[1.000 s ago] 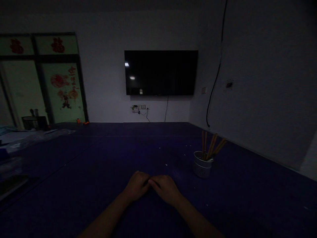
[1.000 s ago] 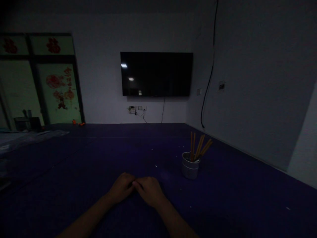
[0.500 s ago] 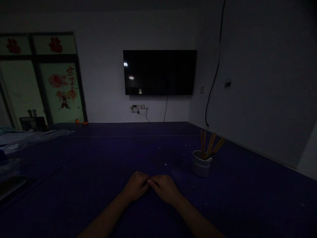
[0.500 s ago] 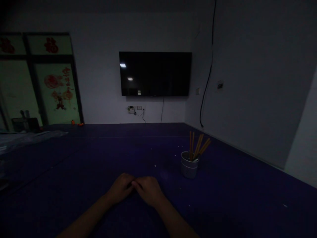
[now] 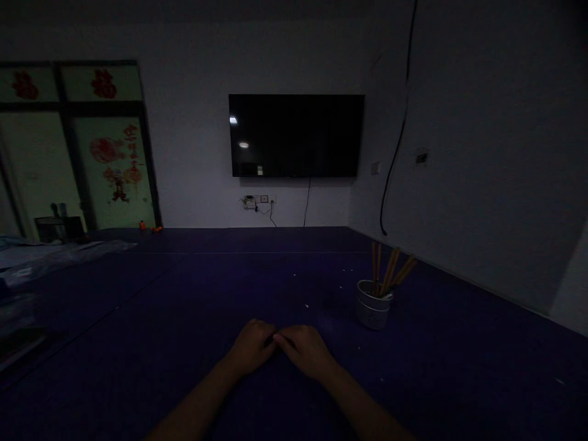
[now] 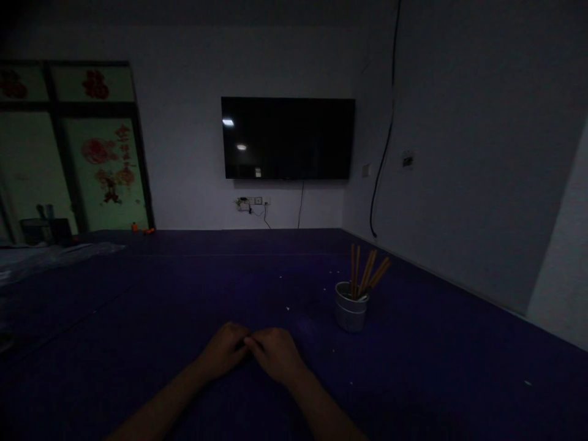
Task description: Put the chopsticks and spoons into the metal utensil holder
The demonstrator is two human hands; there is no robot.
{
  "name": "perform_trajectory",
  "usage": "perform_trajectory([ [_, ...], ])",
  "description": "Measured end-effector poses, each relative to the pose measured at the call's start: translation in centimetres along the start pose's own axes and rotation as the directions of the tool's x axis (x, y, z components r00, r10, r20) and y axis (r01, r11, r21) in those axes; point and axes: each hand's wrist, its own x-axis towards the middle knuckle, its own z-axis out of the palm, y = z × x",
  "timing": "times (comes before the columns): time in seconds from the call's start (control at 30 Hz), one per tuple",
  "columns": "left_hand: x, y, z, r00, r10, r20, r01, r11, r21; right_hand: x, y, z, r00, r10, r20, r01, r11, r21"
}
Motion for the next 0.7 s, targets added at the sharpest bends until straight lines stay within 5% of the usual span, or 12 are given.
perform_trajectory([
  [0.37, 0.0, -0.1, 0.1, 1.0, -0.01, 0.009, 0.01, 1.0, 0.005, 0.0, -0.1, -0.1, 0.999, -0.024, -0.025, 0.024, 0.999, -0.03],
  [0.53, 0.1, 0.1, -0.3, 1.0, -0.019, 0.021, 0.019, 1.0, 0.002, -0.1, 0.2, 0.1, 0.984, -0.037, -0.172, 0.03, 0.999, -0.043],
  [0.63, 0.1, 0.3, -0.6, 0.999, -0.003, 0.033, 0.003, 1.0, 0.004, -0.1, 0.9, -0.3, 0.875, -0.01, -0.483, -0.021, 0.998, -0.059],
  [0.7, 0.2, 0.4, -0.6, 0.999, 0.0, 0.035, 0.0, 1.0, 0.008, -0.1, 1.5, -1.1, 0.7, 0.019, -0.714, -0.112, 0.99, -0.083],
])
